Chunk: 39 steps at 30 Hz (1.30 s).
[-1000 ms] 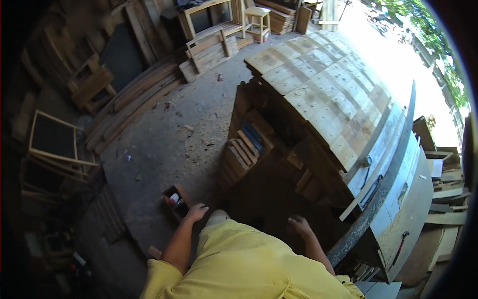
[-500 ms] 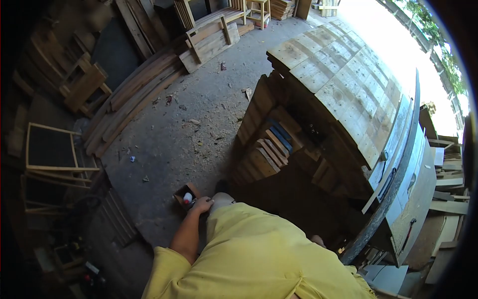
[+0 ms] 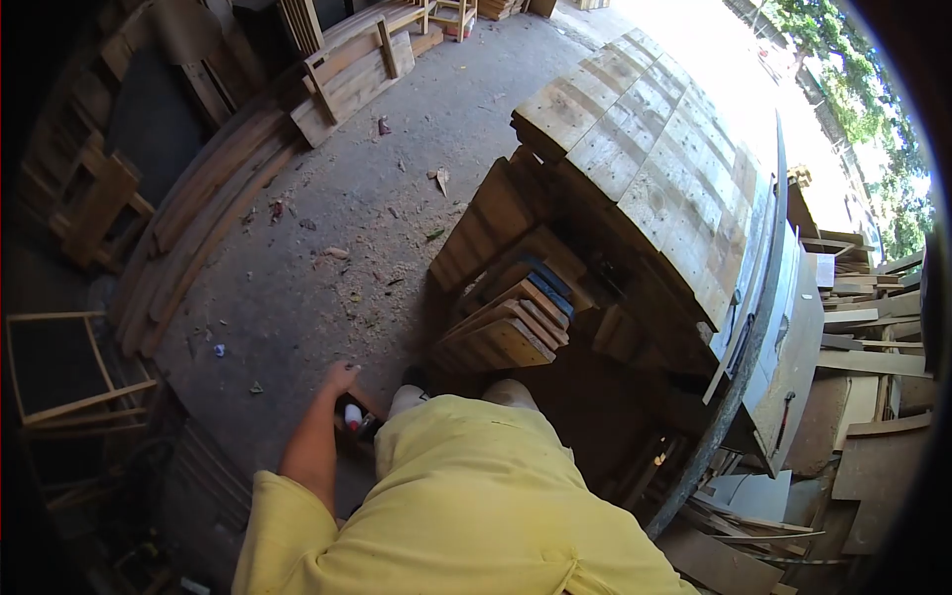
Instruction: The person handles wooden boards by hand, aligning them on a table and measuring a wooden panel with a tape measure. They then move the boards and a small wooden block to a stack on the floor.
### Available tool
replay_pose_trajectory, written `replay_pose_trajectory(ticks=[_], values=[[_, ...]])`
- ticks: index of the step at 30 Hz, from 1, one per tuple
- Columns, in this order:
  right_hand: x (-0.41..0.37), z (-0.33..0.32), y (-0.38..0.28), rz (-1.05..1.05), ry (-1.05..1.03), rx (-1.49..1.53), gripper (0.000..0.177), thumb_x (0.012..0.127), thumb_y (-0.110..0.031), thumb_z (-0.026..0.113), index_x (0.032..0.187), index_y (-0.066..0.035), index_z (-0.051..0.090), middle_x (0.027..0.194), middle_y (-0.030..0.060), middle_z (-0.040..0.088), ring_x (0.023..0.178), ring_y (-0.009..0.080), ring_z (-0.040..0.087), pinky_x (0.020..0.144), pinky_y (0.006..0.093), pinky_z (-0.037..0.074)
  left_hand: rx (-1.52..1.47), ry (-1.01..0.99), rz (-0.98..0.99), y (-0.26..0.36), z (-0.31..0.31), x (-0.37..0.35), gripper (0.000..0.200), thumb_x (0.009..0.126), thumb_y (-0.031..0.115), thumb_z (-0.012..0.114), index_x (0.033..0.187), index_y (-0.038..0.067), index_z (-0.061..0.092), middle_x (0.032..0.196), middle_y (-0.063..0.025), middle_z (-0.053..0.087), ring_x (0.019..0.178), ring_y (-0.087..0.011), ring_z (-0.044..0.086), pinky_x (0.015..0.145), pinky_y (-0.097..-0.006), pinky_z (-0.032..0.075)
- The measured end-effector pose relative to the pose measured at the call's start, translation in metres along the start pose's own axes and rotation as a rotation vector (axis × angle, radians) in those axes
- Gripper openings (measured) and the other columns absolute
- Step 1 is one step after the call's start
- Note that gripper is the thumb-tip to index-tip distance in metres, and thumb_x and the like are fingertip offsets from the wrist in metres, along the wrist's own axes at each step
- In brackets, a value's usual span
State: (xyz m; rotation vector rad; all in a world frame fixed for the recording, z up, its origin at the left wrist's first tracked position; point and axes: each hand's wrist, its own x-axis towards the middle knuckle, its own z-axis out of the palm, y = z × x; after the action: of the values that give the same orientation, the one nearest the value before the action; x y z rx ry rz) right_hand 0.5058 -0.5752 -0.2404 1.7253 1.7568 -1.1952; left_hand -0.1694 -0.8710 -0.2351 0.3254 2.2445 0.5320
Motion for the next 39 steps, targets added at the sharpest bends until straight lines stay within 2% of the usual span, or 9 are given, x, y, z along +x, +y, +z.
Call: replay_pose_trajectory(ticks=[8,10,12,14,16,22,27,30,39], values=[[0.021,-0.003,-0.066,-0.092,0.156,0.135,0.028,0.090,-0.028,0.062,0.088,-0.001,0.067,0.075,0.0115,0.067,0.061,0.0213,0.064,0.056,0.0357,0.050,-0.050,-0.084,0.132,0.051,0.034,0.010,0.048,0.087,0.037,0.062,0.116,-0.001,0.062,0.116,-0.0228,0.063,0.109,-0.0357,0.060,0.094,-0.0412,0.047],[0.057,-0.015,-0.061,-0.437,0.352,-0.090,0.028,0.090,-0.029,0.062,0.087,-0.001,0.067,0.074,0.0115,0.066,0.061,0.0210,0.063,0.056,0.0355,0.050,-0.126,-0.096,0.157,0.056,0.039,0.013,0.047,0.087,0.036,0.061,0.116,-0.001,0.062,0.116,-0.0226,0.063,0.109,-0.0358,0.060,0.095,-0.0415,0.047],[0.109,-0.044,-0.062,-1.047,0.869,-0.547,0.029,0.091,-0.029,0.061,0.086,-0.001,0.067,0.073,0.0115,0.066,0.060,0.0207,0.063,0.055,0.0352,0.050,-0.101,-0.146,0.148,0.042,0.054,0.020,0.046,0.087,0.035,0.062,0.116,-0.001,0.062,0.116,-0.0222,0.063,0.109,-0.0361,0.060,0.094,-0.0422,0.047],[0.075,-0.114,-0.138,-0.113,0.463,0.813,0.033,0.092,-0.031,0.059,0.089,0.000,0.067,0.077,0.0126,0.068,0.058,0.0174,0.063,0.054,0.0335,0.050,-0.024,-0.150,0.135,0.030,0.052,0.020,0.046,0.087,0.035,0.062,0.116,-0.001,0.061,0.116,-0.0222,0.063,0.109,-0.0362,0.060,0.094,-0.0419,0.048],[0.042,-0.160,-0.209,0.001,0.558,0.374,0.031,0.092,-0.027,0.061,0.101,0.002,0.065,0.075,0.0107,0.068,0.055,0.0178,0.061,0.051,0.0324,0.049,0.060,-0.150,0.127,0.025,0.043,0.015,0.046,0.087,0.035,0.062,0.116,-0.001,0.061,0.116,-0.0222,0.063,0.109,-0.0364,0.060,0.094,-0.0415,0.048],[-0.022,-0.134,-0.335,-0.340,0.546,0.619,0.028,0.090,-0.020,0.064,0.110,-0.002,0.065,0.088,0.0115,0.068,0.072,0.0153,0.063,0.055,0.0307,0.053,-0.128,-0.012,0.024,-0.037,0.042,0.005,0.046,0.086,0.035,0.063,0.112,-0.002,0.064,0.114,-0.0236,0.064,0.107,-0.0365,0.061,0.092,-0.0412,0.048],[-0.002,-0.087,-0.319,-0.453,0.286,-0.026,0.036,0.085,-0.025,0.067,0.115,-0.004,0.066,0.105,0.0165,0.069,0.094,0.0240,0.067,0.082,0.0349,0.054,-0.129,-0.015,-0.096,-0.056,0.044,-0.026,0.041,0.086,0.032,0.062,0.108,-0.002,0.065,0.111,-0.0239,0.065,0.107,-0.0366,0.061,0.090,-0.0421,0.047],[-0.004,-0.054,-0.302,-0.400,0.107,-0.042,0.039,0.085,-0.028,0.066,0.115,-0.003,0.066,0.107,0.0166,0.069,0.100,0.0270,0.066,0.090,0.0360,0.050,-0.088,-0.008,0.032,-0.062,0.048,-0.039,0.039,0.086,0.032,0.062,0.107,0.000,0.066,0.110,-0.0233,0.065,0.107,-0.0359,0.062,0.090,-0.0418,0.047],[-0.015,-0.031,-0.221,-0.019,0.048,0.068,0.039,0.083,-0.031,0.068,0.112,-0.005,0.068,0.100,0.0138,0.071,0.087,0.0250,0.070,0.082,0.0368,0.054,-0.128,-0.103,-0.051,-0.057,0.051,0.001,0.046,0.084,0.037,0.063,0.107,-0.003,0.066,0.107,-0.0239,0.066,0.103,-0.0364,0.063,0.089,-0.0415,0.047]])
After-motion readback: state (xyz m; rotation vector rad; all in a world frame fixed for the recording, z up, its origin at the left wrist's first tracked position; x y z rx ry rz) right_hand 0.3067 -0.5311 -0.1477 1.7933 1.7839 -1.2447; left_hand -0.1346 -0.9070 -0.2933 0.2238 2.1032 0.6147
